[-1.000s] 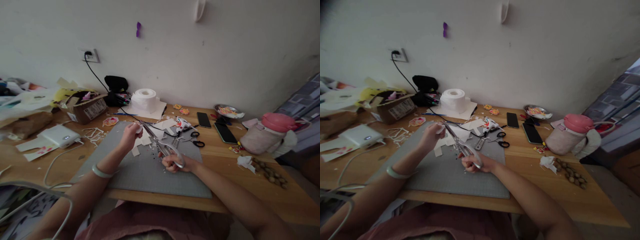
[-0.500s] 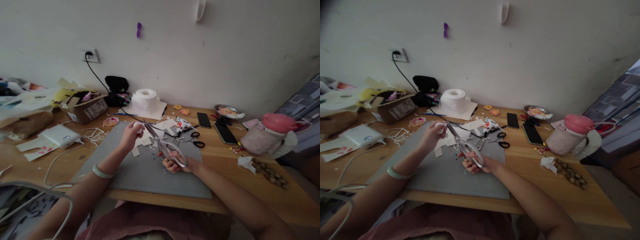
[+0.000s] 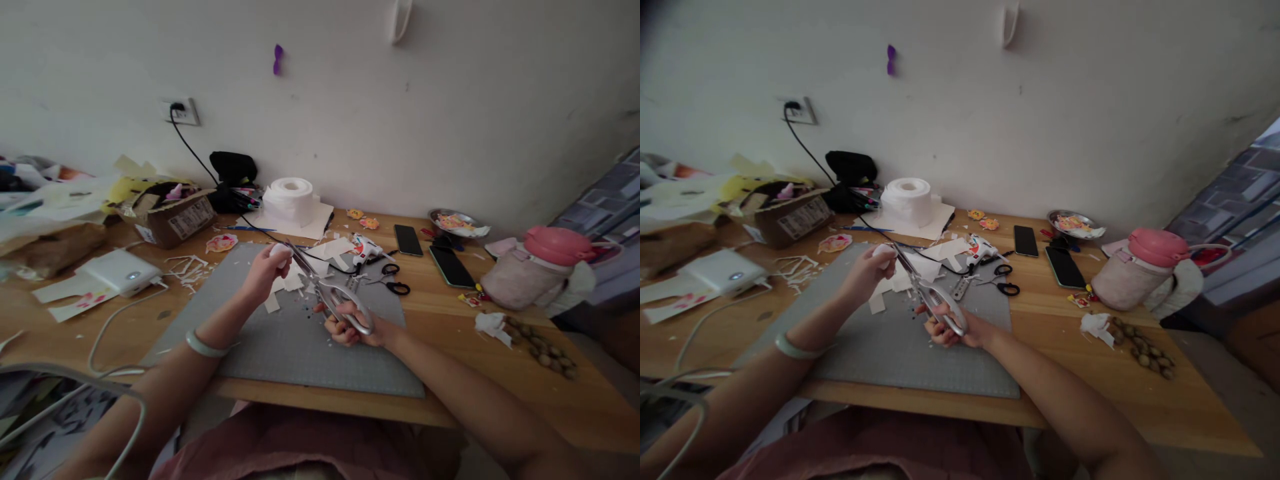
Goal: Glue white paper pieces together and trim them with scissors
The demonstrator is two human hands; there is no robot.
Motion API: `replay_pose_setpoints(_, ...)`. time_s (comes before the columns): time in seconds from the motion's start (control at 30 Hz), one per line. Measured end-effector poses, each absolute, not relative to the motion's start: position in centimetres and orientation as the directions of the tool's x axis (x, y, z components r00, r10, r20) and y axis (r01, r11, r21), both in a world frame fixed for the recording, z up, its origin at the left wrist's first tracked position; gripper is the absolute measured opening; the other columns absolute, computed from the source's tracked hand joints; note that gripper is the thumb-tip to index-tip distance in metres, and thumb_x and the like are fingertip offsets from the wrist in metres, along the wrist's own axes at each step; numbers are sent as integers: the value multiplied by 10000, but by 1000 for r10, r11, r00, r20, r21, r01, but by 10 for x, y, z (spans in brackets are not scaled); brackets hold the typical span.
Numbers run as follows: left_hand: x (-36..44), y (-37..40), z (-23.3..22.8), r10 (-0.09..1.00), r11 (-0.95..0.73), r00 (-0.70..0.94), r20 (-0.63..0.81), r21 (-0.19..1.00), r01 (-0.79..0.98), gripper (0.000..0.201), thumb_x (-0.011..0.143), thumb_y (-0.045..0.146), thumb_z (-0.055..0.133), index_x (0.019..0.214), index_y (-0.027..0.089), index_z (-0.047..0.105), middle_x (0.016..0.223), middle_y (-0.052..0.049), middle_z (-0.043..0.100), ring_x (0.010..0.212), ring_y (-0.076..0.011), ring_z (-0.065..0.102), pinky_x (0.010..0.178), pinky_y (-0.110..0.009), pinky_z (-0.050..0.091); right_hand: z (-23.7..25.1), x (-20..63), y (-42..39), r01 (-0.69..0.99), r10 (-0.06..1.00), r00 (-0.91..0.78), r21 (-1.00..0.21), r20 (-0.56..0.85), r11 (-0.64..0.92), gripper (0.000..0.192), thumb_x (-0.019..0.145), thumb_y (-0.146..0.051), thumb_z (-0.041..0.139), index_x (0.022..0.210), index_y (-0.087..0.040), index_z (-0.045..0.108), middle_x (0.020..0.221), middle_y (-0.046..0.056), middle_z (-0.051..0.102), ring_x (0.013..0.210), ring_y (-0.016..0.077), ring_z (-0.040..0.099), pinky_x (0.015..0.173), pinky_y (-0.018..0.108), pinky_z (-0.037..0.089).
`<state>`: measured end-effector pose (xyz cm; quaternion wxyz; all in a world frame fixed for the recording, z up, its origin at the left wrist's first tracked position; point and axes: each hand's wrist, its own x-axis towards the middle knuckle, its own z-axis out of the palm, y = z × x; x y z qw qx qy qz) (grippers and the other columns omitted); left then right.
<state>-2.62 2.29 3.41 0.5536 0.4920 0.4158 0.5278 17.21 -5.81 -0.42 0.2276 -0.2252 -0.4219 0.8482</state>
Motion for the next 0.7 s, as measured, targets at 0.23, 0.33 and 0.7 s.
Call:
replay_pose_setpoints(0.23, -26, 23, 33, 991, -29, 122, 51, 983, -180, 161, 633, 277, 609, 633, 179, 481, 481, 65, 431, 418, -65, 381, 418, -191, 312, -4, 172, -60, -197, 591, -785, -828, -188, -525, 362, 733, -397, 606, 995, -199, 454, 553, -112, 309, 400, 29, 162, 395, 180, 58)
replay_pose_setpoints(0.33, -26, 25, 31, 991, -30, 122, 53, 982, -186, 166, 642, 282, 605, 625, 181, 475, 475, 67, 422, 419, -65, 378, 418, -190, 310, -4, 172, -60, -197, 592, -784, -829, -188, -524, 349, 733, -384, 605, 991, -203, 457, 550, -113, 307, 403, 30, 162, 395, 182, 59)
replay_pose_setpoints(0.7, -27, 25, 31, 992, -21, 118, 50, 971, -238, 182, 624, 253, 614, 593, 184, 448, 477, 78, 395, 415, -56, 356, 412, -190, 286, 1, 170, -61, -136, 589, -777, -853, -224, -503, 232, 785, -332, 522, 971, -212, 451, 535, -117, 290, 396, 35, 159, 389, 174, 87)
